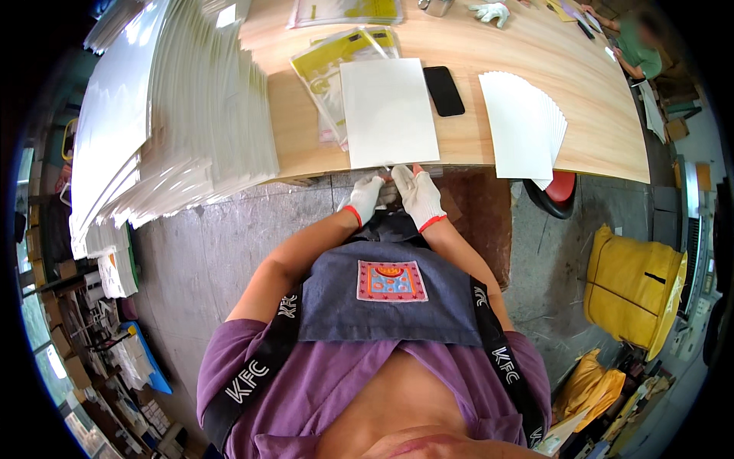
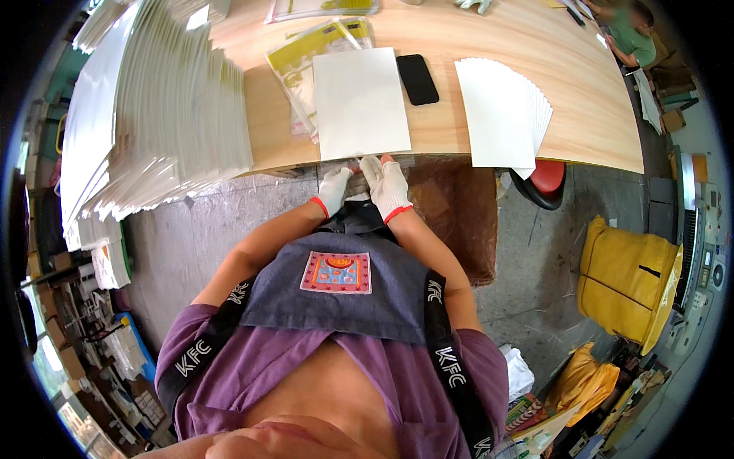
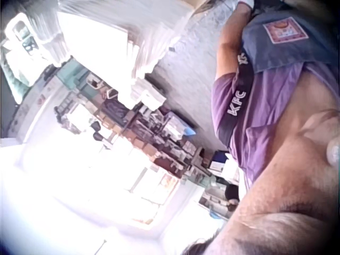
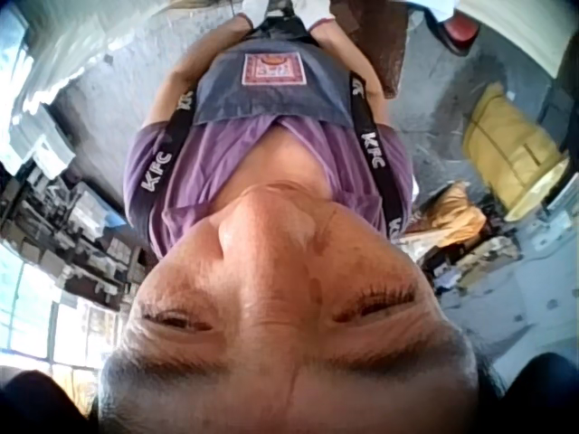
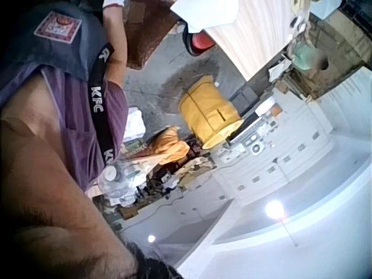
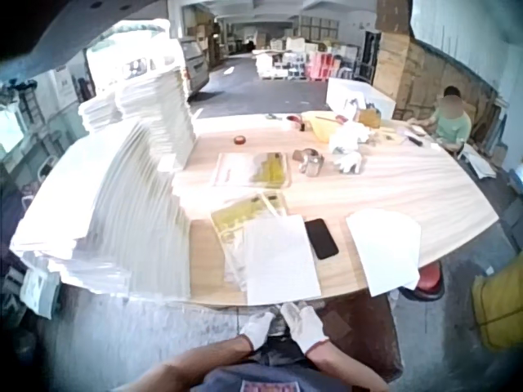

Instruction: The person repeatedly picks up white paper sheets and places them into clear plastic bags on a wooden table. The person stacks the filled bags and occasionally adjusts the pile.

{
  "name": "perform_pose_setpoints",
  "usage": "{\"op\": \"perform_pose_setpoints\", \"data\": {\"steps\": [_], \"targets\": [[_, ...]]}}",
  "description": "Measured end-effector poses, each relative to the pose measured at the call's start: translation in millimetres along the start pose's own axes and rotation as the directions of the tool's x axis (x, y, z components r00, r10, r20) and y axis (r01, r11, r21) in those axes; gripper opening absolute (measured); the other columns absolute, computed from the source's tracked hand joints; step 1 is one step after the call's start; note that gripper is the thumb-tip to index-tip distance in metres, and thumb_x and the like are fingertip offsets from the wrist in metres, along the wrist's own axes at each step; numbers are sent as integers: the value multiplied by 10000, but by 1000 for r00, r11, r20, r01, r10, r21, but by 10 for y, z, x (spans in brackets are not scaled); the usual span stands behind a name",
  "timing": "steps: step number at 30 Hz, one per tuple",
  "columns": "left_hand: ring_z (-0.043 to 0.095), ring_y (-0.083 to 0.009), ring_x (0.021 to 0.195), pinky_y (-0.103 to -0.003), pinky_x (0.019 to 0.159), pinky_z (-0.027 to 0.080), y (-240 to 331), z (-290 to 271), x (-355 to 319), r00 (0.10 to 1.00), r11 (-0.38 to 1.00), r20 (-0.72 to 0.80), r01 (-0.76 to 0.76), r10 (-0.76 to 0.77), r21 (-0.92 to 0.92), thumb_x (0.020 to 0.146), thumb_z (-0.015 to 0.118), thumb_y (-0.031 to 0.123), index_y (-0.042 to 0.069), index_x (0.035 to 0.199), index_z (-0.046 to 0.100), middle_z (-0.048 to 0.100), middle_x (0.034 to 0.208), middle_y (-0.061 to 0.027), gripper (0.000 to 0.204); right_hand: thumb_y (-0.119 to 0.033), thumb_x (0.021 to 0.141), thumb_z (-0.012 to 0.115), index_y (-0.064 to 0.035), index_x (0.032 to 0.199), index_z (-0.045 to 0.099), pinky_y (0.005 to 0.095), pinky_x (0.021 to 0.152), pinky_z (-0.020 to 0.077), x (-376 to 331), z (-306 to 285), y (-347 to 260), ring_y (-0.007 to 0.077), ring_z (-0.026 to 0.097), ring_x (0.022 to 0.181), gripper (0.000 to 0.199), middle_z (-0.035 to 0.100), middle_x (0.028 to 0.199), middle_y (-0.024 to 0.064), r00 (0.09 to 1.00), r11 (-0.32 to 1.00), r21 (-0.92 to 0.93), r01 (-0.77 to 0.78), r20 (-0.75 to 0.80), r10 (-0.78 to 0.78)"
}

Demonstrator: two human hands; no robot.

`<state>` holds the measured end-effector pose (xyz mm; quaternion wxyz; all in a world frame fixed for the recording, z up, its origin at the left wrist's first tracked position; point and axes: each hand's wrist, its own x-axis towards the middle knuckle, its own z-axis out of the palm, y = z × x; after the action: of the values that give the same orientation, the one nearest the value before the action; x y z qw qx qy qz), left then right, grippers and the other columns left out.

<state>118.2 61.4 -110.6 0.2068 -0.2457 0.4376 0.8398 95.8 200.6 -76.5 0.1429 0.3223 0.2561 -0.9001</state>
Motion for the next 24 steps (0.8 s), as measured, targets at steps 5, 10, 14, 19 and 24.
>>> {"op": "perform_pose_setpoints", "data": {"steps": [5,10,14,19,24], "targets": [[595,-236,902,-386,709,544,105,-321,-104,983,983,-10,185,-185,-1,889,434,126,51,1131,520,576,1060,-120,268,-79,886,363,-42,1125,504,280,542,514,-353,172,-94,168,588,610,280,608,804,106,949,755,-655,0,239,207],[649,-238,788,-317,688,552,509,-548,-271,982,970,-135,-96,129,222,859,443,81,-42,1077,550,635,946,-120,272,-150,861,474,-79,975,538,392,523,461,-248,505,65,248,613,610,149,616,694,123,782,-219,-760,612,623,24],[649,-221,795,-320,695,546,610,-631,-265,994,954,-89,-42,71,296,863,463,115,-52,1068,559,643,933,-122,282,-192,825,517,-95,904,504,452,562,455,-20,594,323,315,625,688,126,631,739,131,705,-602,-510,614,697,128],[644,-221,841,-331,722,535,580,-821,-83,993,872,-3,-99,115,479,870,464,130,-39,1026,575,644,942,-127,256,-198,778,558,-89,865,519,446,564,460,149,597,429,303,626,667,145,628,740,135,608,-615,-399,680,776,168],[608,-137,759,-243,700,481,528,-769,-218,966,901,-138,-143,216,410,832,521,131,-43,910,638,656,865,-88,224,-146,870,426,-16,826,549,269,503,453,-204,216,-480,159,572,567,184,579,684,63,925,614,-691,381,296,-241]]}}
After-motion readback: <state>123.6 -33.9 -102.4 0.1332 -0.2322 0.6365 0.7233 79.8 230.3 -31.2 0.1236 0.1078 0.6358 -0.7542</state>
